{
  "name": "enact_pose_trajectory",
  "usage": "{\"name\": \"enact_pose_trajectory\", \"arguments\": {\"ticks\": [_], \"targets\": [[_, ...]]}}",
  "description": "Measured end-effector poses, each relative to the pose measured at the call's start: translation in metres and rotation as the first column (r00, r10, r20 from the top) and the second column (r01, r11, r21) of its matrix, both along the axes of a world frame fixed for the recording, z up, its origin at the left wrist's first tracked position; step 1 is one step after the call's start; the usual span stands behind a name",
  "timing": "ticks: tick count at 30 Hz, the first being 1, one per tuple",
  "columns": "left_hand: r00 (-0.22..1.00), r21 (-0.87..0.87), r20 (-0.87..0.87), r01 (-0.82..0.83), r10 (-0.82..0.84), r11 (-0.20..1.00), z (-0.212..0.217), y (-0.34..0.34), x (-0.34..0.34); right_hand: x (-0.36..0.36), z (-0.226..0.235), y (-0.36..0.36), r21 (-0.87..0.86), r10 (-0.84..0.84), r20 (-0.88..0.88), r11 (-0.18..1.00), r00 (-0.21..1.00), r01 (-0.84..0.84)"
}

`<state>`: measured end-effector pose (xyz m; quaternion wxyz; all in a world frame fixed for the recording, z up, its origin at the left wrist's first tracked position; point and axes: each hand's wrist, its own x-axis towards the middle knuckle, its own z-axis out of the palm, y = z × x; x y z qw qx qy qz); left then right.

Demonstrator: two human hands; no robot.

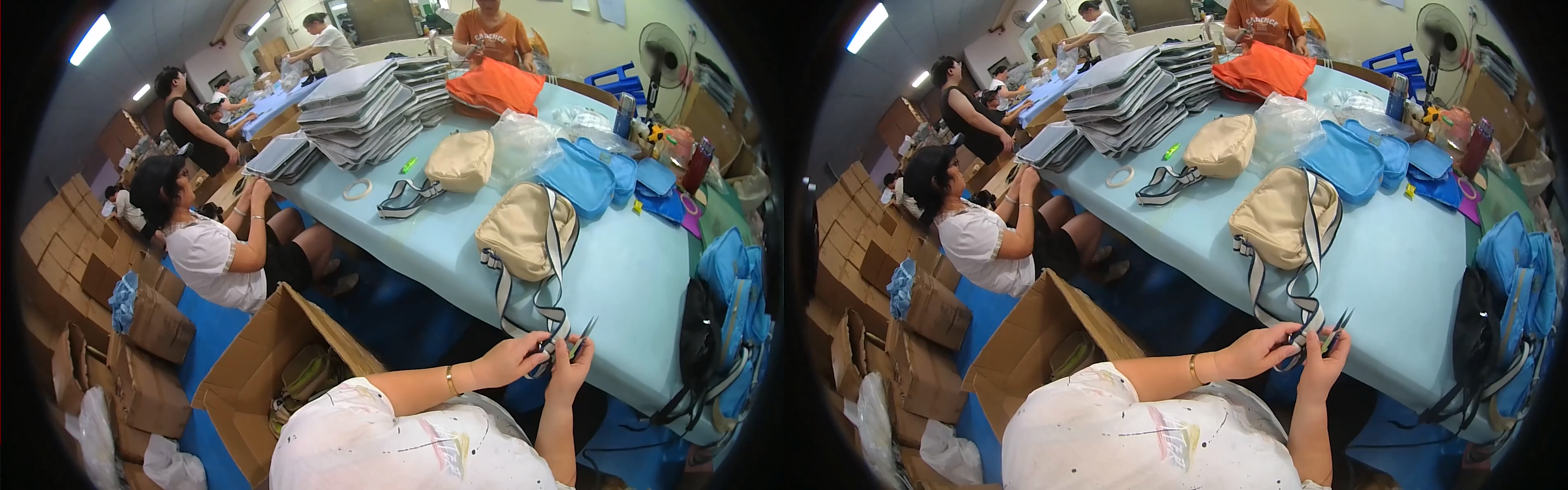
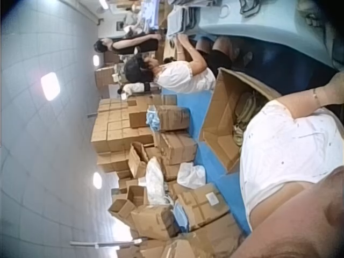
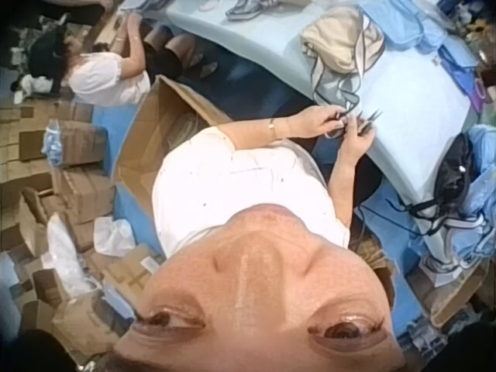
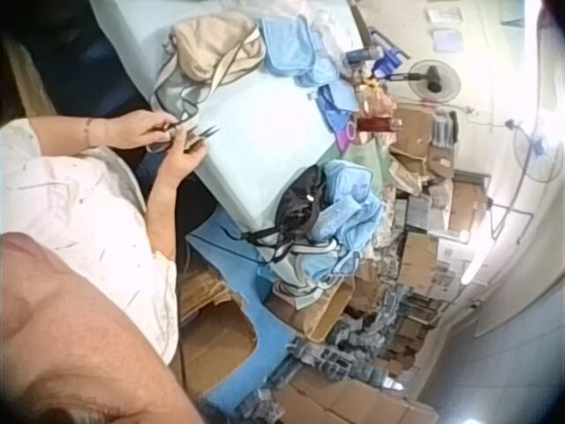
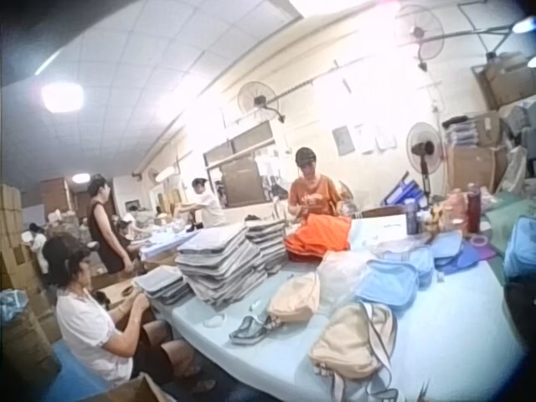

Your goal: Assembling and trimming straps for small pouches at a factory workshop station.

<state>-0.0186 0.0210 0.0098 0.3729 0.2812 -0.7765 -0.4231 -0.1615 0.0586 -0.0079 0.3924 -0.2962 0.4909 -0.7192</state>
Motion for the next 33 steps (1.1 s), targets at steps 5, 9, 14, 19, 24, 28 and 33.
{"name": "enact_pose_trajectory", "arguments": {"ticks": [5, 9, 14, 19, 24, 28, 33], "targets": [[0.99, 0.056, 0.142, -0.026, 0.018, 0.998, 0.008, -0.006, 0.001, -0.013, 0.003, -0.001, -0.129, 0.069, -0.285, 0.986, 0.956, -0.109], [0.987, 0.095, 0.08, 0.134, -0.141, 0.986, 0.014, -0.011, 0.002, -0.017, 0.006, -0.008, -0.117, 0.138, -0.311, 0.976, 0.94, -0.182], [0.969, 0.114, 0.108, 0.211, -0.223, 0.971, 0.016, -0.01, 0.0, -0.017, 0.008, -0.008, -0.143, 0.082, -0.294, 0.981, 0.952, -0.128], [0.97, 0.241, 0.0, 0.235, -0.243, 0.942, 0.015, -0.012, -0.004, -0.013, 0.011, -0.005, -0.181, 0.038, -0.474, 0.974, 0.88, -0.139], [0.941, 0.242, -0.183, 0.322, -0.283, 0.915, 0.013, -0.015, -0.006, -0.012, 0.007, -0.012, -0.242, -0.04, -0.463, 0.967, 0.886, -0.082], [0.904, 0.362, -0.333, 0.384, -0.267, 0.849, 0.01, -0.012, -0.007, -0.007, 0.004, -0.015, -0.251, -0.087, -0.467, 0.967, 0.88, -0.038], [0.897, 0.505, -0.411, 0.374, -0.164, 0.778, -0.001, -0.01, -0.008, -0.013, 0.0, -0.018, -0.174, -0.057, -0.507, 0.984, 0.86, -0.037]]}}
